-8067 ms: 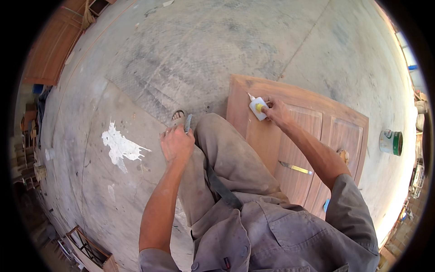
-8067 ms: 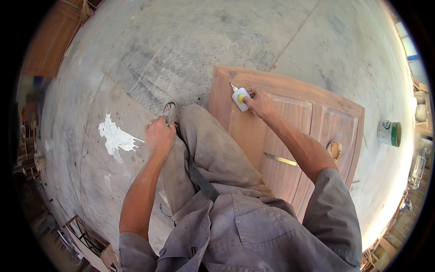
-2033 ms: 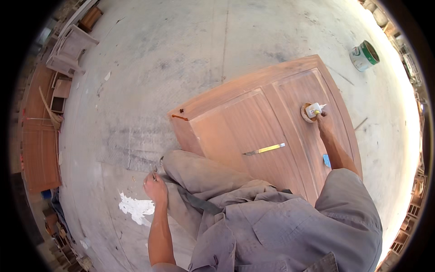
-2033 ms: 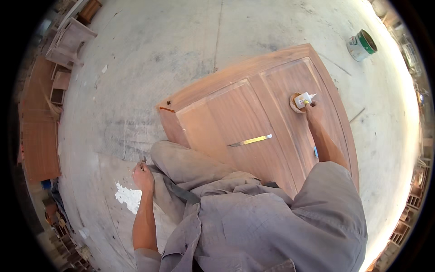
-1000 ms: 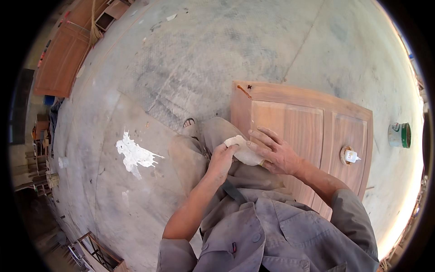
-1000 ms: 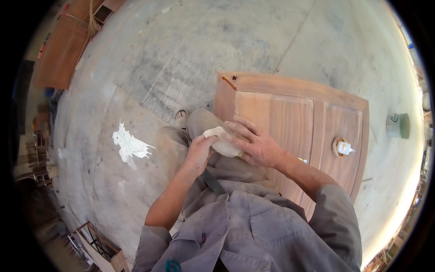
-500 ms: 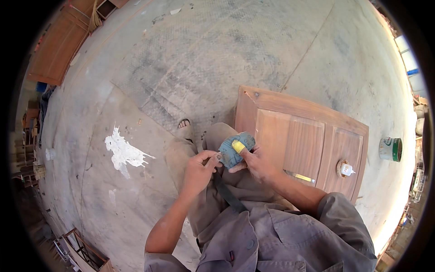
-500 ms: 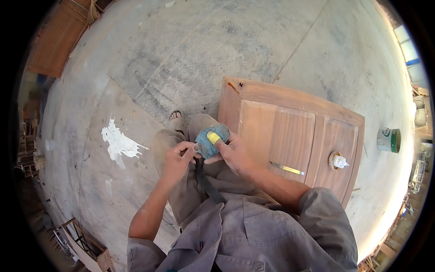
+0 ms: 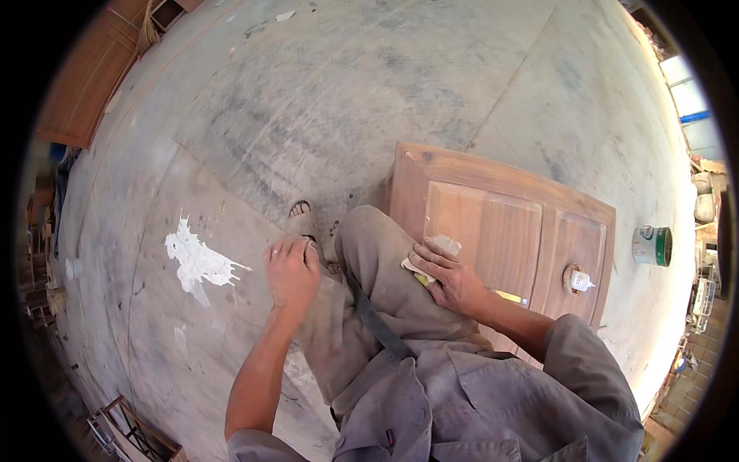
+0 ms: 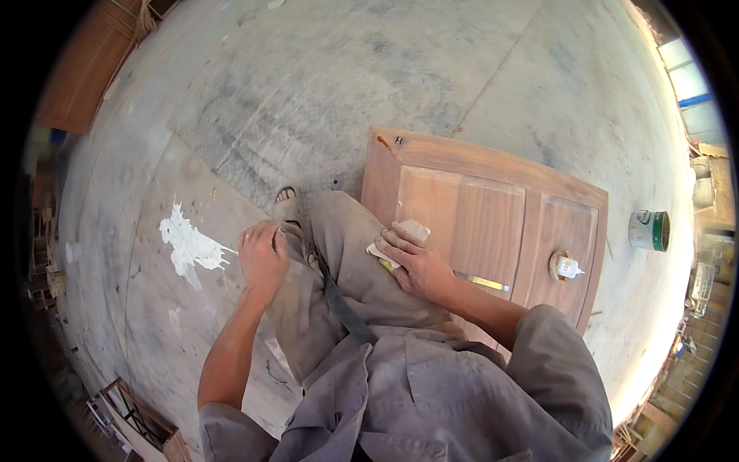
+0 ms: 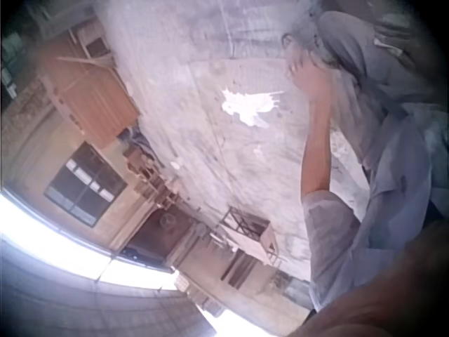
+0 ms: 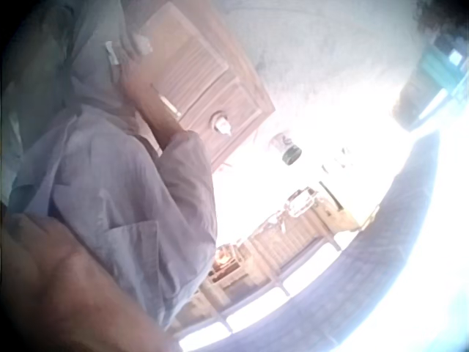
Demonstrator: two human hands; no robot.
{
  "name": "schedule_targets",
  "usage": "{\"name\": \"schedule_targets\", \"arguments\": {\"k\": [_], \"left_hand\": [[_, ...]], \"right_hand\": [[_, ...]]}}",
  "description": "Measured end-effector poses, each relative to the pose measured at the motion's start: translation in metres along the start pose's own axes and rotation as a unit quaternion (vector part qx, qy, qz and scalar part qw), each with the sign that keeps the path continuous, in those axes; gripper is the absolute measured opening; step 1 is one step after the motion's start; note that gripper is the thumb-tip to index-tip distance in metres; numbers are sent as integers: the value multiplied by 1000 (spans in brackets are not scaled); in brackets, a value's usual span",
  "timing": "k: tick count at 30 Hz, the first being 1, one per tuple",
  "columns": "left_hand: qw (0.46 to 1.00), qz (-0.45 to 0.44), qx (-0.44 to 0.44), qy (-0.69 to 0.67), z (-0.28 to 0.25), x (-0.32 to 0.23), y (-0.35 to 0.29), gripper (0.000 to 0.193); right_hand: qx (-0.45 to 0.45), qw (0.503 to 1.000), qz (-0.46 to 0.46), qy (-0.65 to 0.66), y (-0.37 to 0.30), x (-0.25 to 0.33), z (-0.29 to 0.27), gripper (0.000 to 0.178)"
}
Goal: The person applies glue from a bottle onto the edges of a wooden door lying on the floor. They then use a small tool to spread the glue and a cloth to wipe the surface.
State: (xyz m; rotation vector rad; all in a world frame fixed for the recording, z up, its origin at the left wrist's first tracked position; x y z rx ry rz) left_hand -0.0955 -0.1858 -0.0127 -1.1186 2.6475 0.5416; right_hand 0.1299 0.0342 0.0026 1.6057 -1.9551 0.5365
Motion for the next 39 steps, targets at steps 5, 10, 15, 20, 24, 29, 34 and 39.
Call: {"name": "schedule_targets", "arguments": {"k": [5, 10, 15, 20, 24, 29, 34, 39], "left_hand": [[997, -74, 2, -35, -1, 2, 11, 18], [996, -86, 27, 2, 5, 6, 15, 21], [996, -90, 20, -18, 7, -6, 19, 24], [994, -103, 35, 14, 12, 2, 17, 25], [992, -105, 70, 24, 17, -7, 23, 28], [993, -98, 57, 23, 17, -1, 21, 31], [991, -100, 75, 41, 21, -5, 25, 32], [992, -103, 62, 28, 20, -3, 21, 32]], "right_hand": [[61, 998, -31, -4, -39, -13, -16, 62], [-57, 997, 21, 51, -17, -44, -25, 52], [-345, 707, 327, 523, 38, -135, -13, 42], [-302, 548, 346, 699, 69, -114, -20, 36], [-297, 766, 379, 425, 58, -154, -20, 37], [-215, 963, 81, -140, 85, -127, -26, 49], [-207, 952, 72, -214, 108, -147, -8, 58], [-140, 964, 49, -220, 122, -137, 11, 64]]}}
Point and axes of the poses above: each hand's wrist, its own y-axis towards the middle knuckle, its own z-axis out of the palm, x = y × z, the point moved 4 cm from there along y, towards the middle knuckle, and after that the axes turned 5 degrees about -x, right-handed, at the moved point
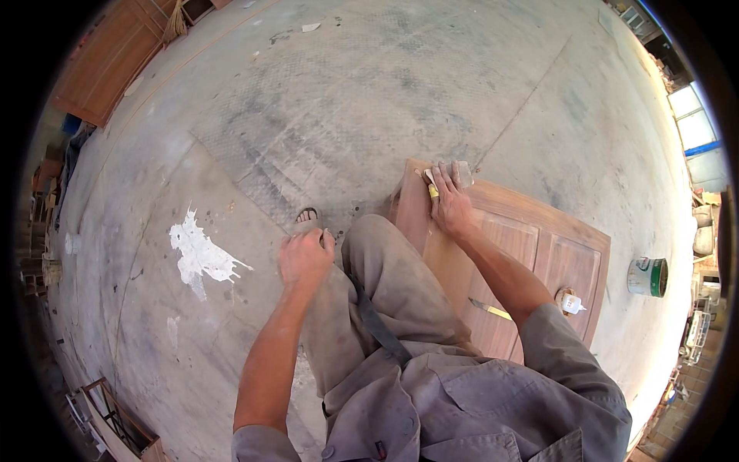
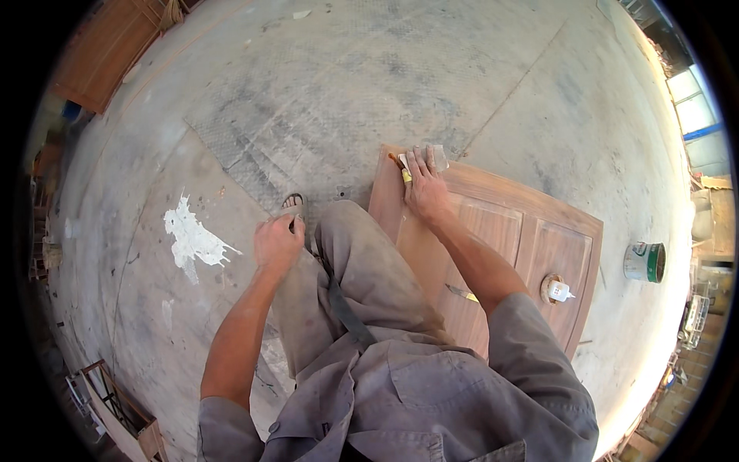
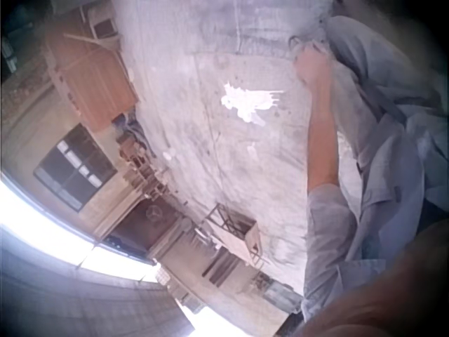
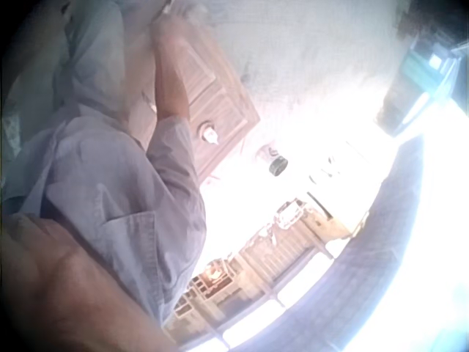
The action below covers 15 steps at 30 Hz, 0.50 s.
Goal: The person applies glue from a bottle onto the edges of a wooden door lying on the floor. They then use a small tool to spread the glue and a cloth to wipe the surface.
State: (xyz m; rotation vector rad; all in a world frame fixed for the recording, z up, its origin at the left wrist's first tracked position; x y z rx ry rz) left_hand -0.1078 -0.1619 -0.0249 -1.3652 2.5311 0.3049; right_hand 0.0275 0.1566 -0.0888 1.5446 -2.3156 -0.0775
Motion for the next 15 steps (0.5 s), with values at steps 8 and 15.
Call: {"name": "schedule_targets", "arguments": {"k": [8, 15], "left_hand": [[1000, -2, -1, -2, -1, -1, 0, 31], [1000, -5, 0, -2, -7, -7, -1, 32]], "right_hand": [[35, 999, -7, -26, 3, -6, 3, 65], [-6, 993, -23, 112, -2, -25, -8, 58]]}}
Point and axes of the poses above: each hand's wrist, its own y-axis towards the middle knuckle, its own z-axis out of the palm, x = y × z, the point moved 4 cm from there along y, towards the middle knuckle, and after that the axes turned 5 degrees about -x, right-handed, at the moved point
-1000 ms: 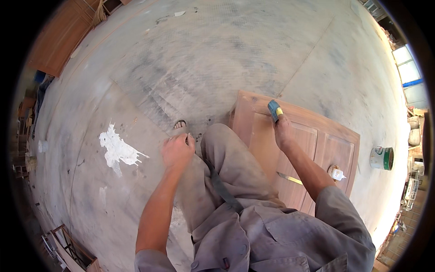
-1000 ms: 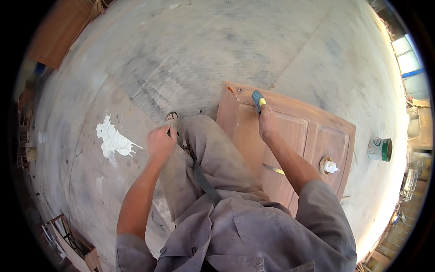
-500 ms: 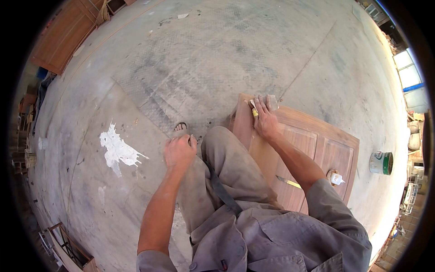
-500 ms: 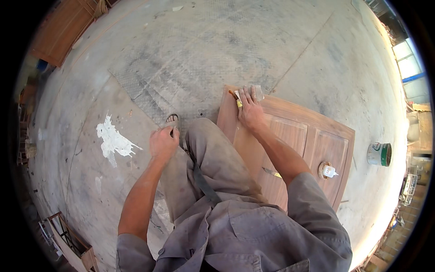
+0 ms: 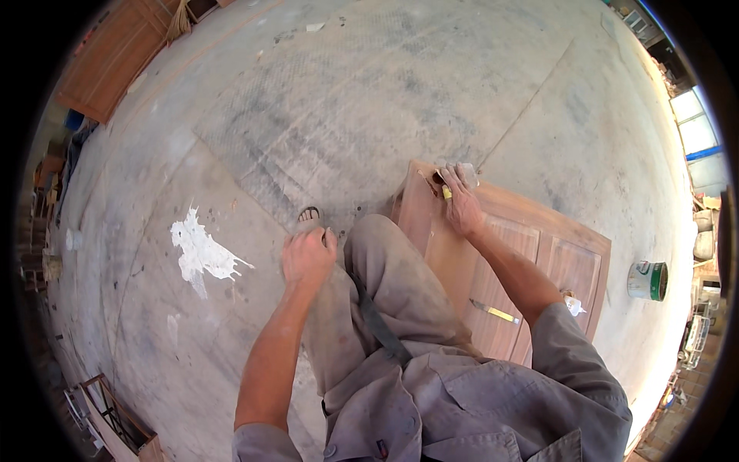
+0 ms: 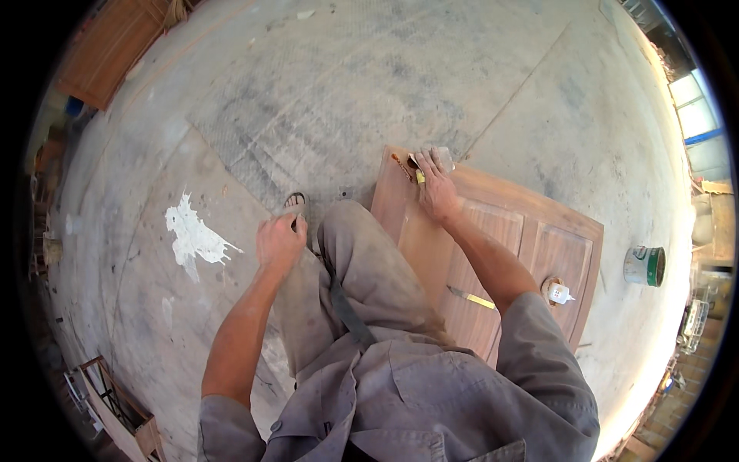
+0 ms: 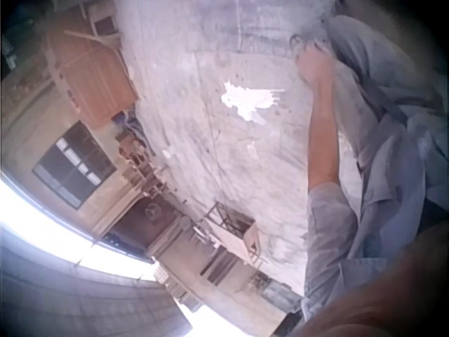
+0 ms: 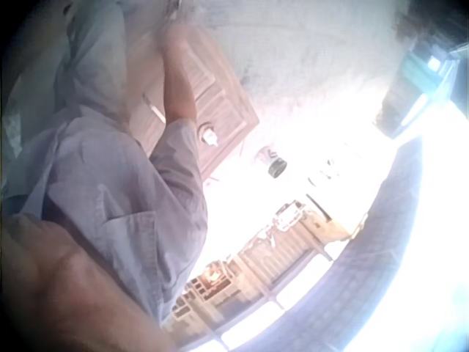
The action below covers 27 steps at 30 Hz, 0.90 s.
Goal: The person applies glue from a bottle onto the edges of a wooden door lying on the floor. They then use a small tool to spread the glue and a cloth to wipe the surface.
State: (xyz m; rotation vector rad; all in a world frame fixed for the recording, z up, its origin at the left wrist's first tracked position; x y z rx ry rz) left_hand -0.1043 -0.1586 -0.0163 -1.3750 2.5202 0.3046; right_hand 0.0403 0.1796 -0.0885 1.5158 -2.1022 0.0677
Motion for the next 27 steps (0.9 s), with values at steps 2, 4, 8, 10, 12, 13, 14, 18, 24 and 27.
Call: {"name": "schedule_targets", "arguments": {"k": [2, 4, 8, 10, 12, 13, 14, 18, 24, 27], "left_hand": [[1000, -3, 5, 0, 0, 0, 1, 32], [1000, -2, 7, 0, 0, 1, 1, 33], [1000, 7, 1, -1, 2, 1, 2, 33], [1000, 9, 1, 1, 2, 2, 0, 33], [1000, 7, 0, 2, 0, 1, 1, 33], [1000, 2, -3, -4, -2, 0, 2, 33], [1000, -1, -3, -12, -2, -2, 1, 32], [1000, 1, -2, -9, -1, -2, 1, 32], [1000, -3, -11, -11, -3, -3, -1, 32], [1000, 2, -8, -3, 0, 2, 1, 32]], "right_hand": [[-22, 999, 35, 22, 3, -4, -7, 59], [-20, 999, 41, 2, 7, 1, -10, 60], [40, 995, -29, -88, 3, 14, -2, 63], [61, 993, -38, -90, -5, 20, 0, 65], [66, 995, -10, -72, -8, 17, -5, 66], [44, 997, -18, -67, -4, 17, -7, 67], [23, 997, -23, -63, -3, 13, -9, 68], [35, 992, -66, -98, -15, 22, -3, 67], [57, 992, -15, -108, -20, 32, 8, 67], [70, 990, -21, -123, -15, 32, 9, 66]]}}
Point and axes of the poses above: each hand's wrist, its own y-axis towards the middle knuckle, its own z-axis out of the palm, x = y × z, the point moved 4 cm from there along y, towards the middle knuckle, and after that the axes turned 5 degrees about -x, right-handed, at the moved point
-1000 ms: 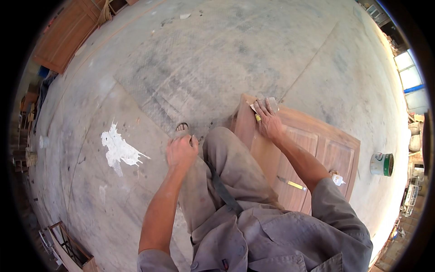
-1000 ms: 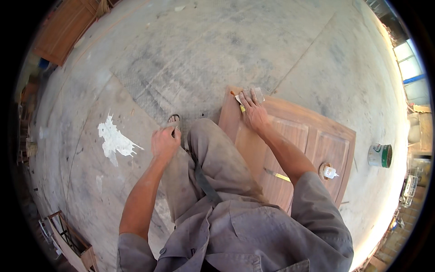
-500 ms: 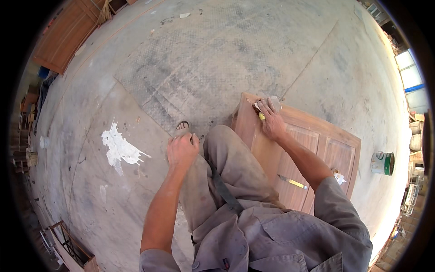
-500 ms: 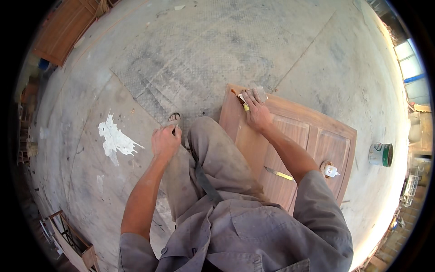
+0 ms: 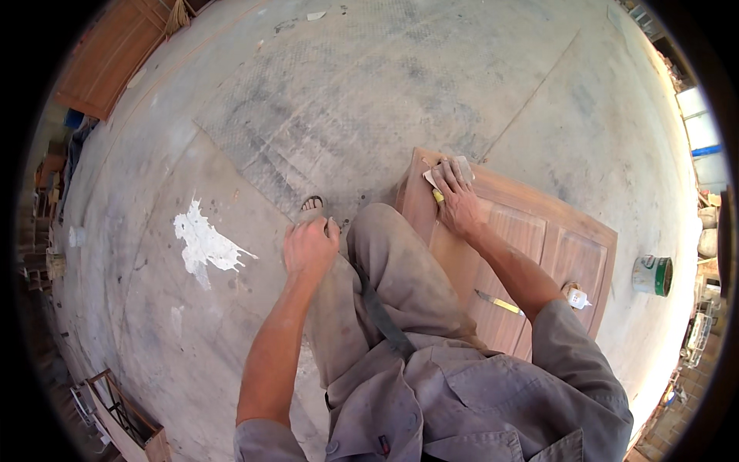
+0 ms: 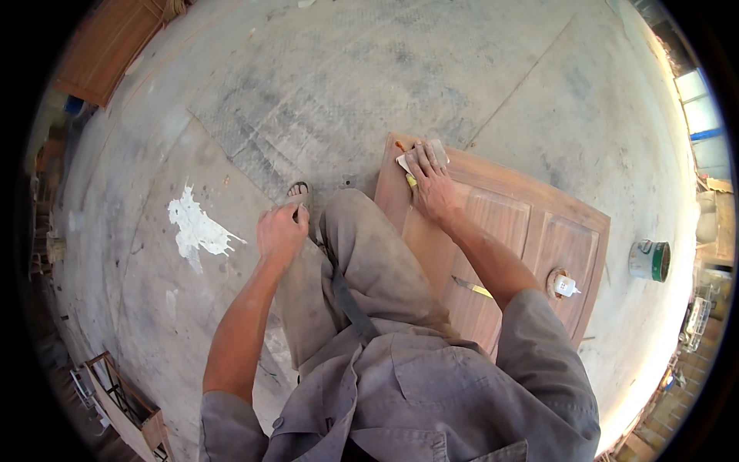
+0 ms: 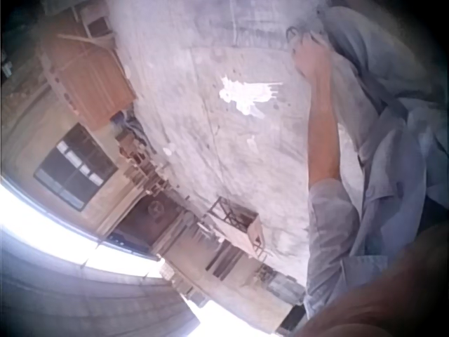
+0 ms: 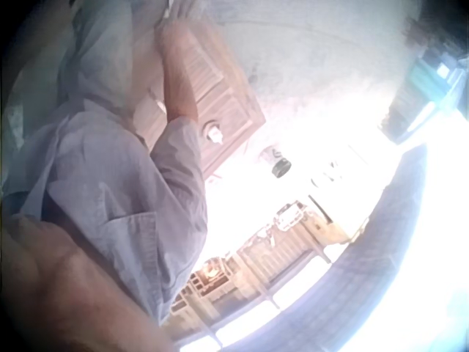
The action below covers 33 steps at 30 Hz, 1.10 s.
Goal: The person applies glue from a bottle onto the edges of a wooden door lying on the floor. They then use a small tool to spread the glue and a cloth to wipe the surface.
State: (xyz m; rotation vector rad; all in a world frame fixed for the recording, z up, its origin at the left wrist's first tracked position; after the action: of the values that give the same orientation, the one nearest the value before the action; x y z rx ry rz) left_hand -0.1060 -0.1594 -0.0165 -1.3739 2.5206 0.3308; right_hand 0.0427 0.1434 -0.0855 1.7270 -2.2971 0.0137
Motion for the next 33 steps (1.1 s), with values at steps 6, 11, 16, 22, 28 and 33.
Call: {"name": "schedule_targets", "arguments": {"k": [6, 11, 16, 22, 28, 33], "left_hand": [[1000, -5, 21, -2, -1, -1, 2, 31], [999, 1, 31, 12, 4, -2, 2, 31], [1000, 13, 4, 8, 6, -4, 1, 32], [1000, 14, 0, 9, 7, -1, 2, 32], [1000, 19, -3, 20, 5, -1, 2, 32], [1000, 12, 7, 20, 5, -1, 2, 33]], "right_hand": [[-16, 1000, -3, 10, -6, 2, -1, 70], [-18, 1000, -5, 0, 24, 10, -2, 69], [-30, 999, -20, 12, 34, 8, 3, 66], [-23, 1000, -15, -1, 1, -5, 11, 66], [-7, 1000, -13, 5, 29, 9, 1, 64], [-8, 1000, -24, -3, 18, 0, 5, 63]]}}
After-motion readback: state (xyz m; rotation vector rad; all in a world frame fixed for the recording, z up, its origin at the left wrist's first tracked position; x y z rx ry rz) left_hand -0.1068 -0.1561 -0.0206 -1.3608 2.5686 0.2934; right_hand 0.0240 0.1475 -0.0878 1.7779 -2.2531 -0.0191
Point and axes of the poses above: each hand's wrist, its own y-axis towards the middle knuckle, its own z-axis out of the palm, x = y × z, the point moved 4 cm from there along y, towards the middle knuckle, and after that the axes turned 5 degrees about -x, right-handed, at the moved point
